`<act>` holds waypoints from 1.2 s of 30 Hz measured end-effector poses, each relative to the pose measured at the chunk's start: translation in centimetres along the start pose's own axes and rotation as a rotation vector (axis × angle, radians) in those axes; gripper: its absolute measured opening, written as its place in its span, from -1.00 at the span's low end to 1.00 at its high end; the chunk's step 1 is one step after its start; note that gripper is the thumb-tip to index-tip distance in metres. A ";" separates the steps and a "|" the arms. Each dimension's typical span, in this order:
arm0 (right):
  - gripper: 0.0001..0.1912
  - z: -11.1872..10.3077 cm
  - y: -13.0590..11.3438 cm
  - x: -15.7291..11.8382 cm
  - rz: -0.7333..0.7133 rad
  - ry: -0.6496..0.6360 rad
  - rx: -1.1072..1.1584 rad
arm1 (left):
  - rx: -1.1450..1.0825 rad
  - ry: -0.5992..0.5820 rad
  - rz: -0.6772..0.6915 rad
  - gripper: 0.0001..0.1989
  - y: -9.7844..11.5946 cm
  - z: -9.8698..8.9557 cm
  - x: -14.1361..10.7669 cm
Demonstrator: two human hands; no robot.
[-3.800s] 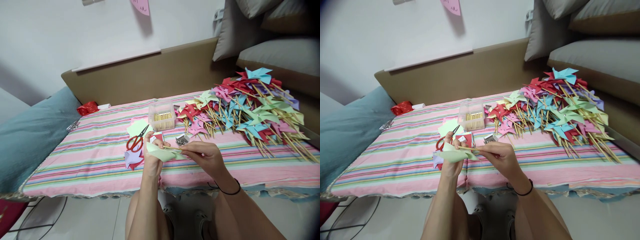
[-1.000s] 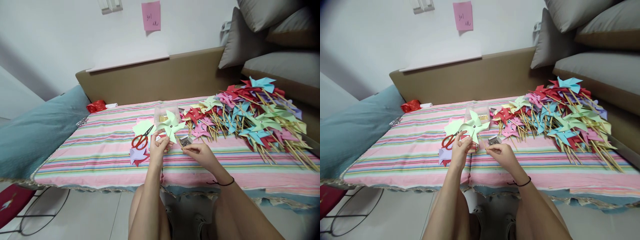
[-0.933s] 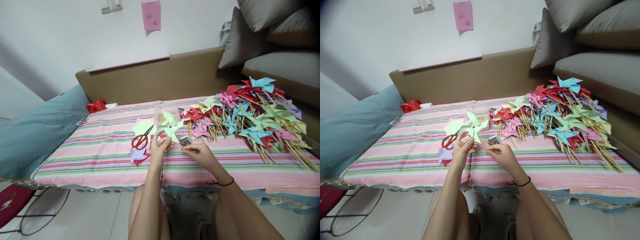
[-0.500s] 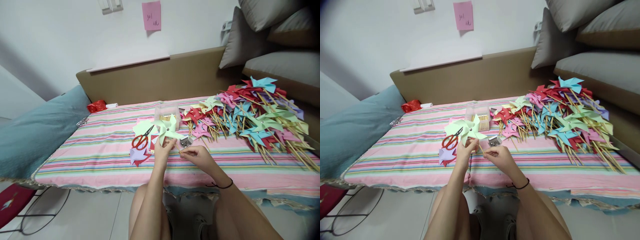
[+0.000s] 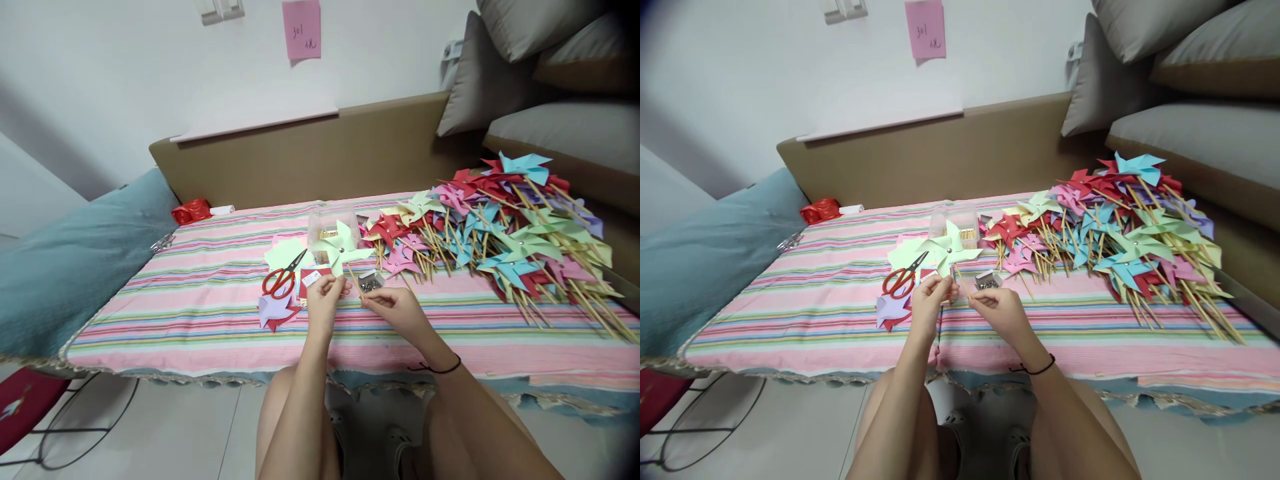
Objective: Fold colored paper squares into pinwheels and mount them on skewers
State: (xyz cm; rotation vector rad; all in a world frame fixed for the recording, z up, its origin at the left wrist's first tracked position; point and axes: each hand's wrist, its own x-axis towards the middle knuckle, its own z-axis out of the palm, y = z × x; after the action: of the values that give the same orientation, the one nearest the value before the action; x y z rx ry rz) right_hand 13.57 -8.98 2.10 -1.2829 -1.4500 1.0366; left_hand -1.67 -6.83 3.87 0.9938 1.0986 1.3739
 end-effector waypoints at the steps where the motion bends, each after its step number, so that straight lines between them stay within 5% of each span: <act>1: -0.77 0.0 0.0 0.0 0.003 0.004 0.006 | -0.003 0.002 0.009 -0.77 -0.1 0.0 0.0; 7: -0.76 -0.3 0.2 0.0 0.017 0.059 0.076 | -0.021 0.148 0.011 -0.77 0.0 0.0 0.0; 13: -0.74 0.4 0.1 0.0 -0.004 0.037 0.158 | -0.021 -0.086 -0.070 -0.70 -0.4 1.0 -0.5; 21: -0.59 -0.1 0.6 0.2 0.046 0.033 0.193 | -0.062 0.012 -0.075 -0.75 -1.3 1.3 -0.5; 26: -0.69 0.4 0.7 0.0 0.058 -0.034 0.190 | -0.048 0.027 -0.088 -0.74 -1.4 1.2 -0.4; 36: -0.77 -0.2 0.6 0.7 -0.063 0.056 0.128 | -0.016 -0.169 -0.116 -0.66 -1.3 1.7 -0.4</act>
State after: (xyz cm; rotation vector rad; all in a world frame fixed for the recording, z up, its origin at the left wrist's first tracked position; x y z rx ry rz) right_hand 13.86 -8.25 1.61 -1.1589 -1.3505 1.0269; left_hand 0.31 -7.10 3.02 0.9997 1.0013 1.1821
